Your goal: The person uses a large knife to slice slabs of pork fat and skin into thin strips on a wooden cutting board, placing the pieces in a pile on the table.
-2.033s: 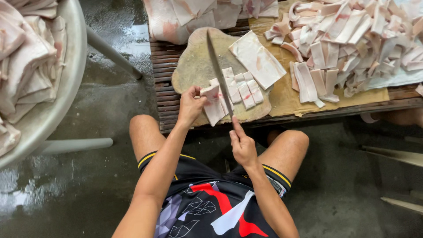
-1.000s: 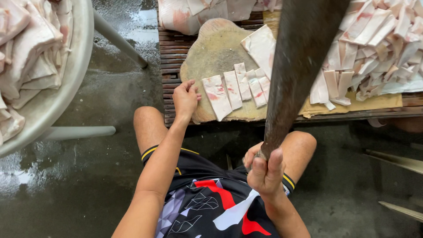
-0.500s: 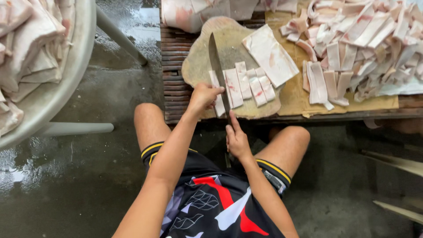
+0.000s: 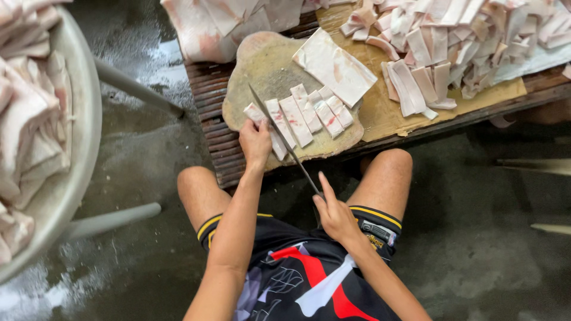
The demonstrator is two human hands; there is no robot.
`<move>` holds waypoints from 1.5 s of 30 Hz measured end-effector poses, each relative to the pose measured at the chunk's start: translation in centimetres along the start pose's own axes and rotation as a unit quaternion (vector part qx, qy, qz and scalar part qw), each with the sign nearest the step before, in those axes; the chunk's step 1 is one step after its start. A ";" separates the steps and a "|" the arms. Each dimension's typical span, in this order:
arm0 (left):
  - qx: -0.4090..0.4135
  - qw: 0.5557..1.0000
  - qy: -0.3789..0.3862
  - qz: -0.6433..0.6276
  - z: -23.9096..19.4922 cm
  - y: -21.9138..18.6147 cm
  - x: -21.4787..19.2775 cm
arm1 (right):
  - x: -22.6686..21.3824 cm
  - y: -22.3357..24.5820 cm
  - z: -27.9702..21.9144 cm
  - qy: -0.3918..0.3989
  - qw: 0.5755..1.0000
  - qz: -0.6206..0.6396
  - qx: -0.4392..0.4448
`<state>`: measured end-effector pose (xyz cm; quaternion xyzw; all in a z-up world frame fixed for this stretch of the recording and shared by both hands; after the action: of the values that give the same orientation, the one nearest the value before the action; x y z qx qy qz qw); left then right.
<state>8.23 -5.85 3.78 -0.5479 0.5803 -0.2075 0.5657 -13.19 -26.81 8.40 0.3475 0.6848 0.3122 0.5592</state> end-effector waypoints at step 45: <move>0.273 0.946 0.163 -0.070 -4.0 -2.8 -0.8 | 1.3 -4.1 3.1 -0.067 0.922 0.382 -0.001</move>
<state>5.60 -7.57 7.65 -0.3705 0.5459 -0.4831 0.5757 -10.83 -27.87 3.79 0.6021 0.4605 0.4792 0.4424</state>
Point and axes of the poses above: each hand's wrist, its own z-axis towards the middle knuckle, its own x-axis out of the palm, y = z × x, the point moved 8 cm from there along z, towards the middle knuckle, and after that the axes turned 11 degrees about -x, right-handed, at the moved point
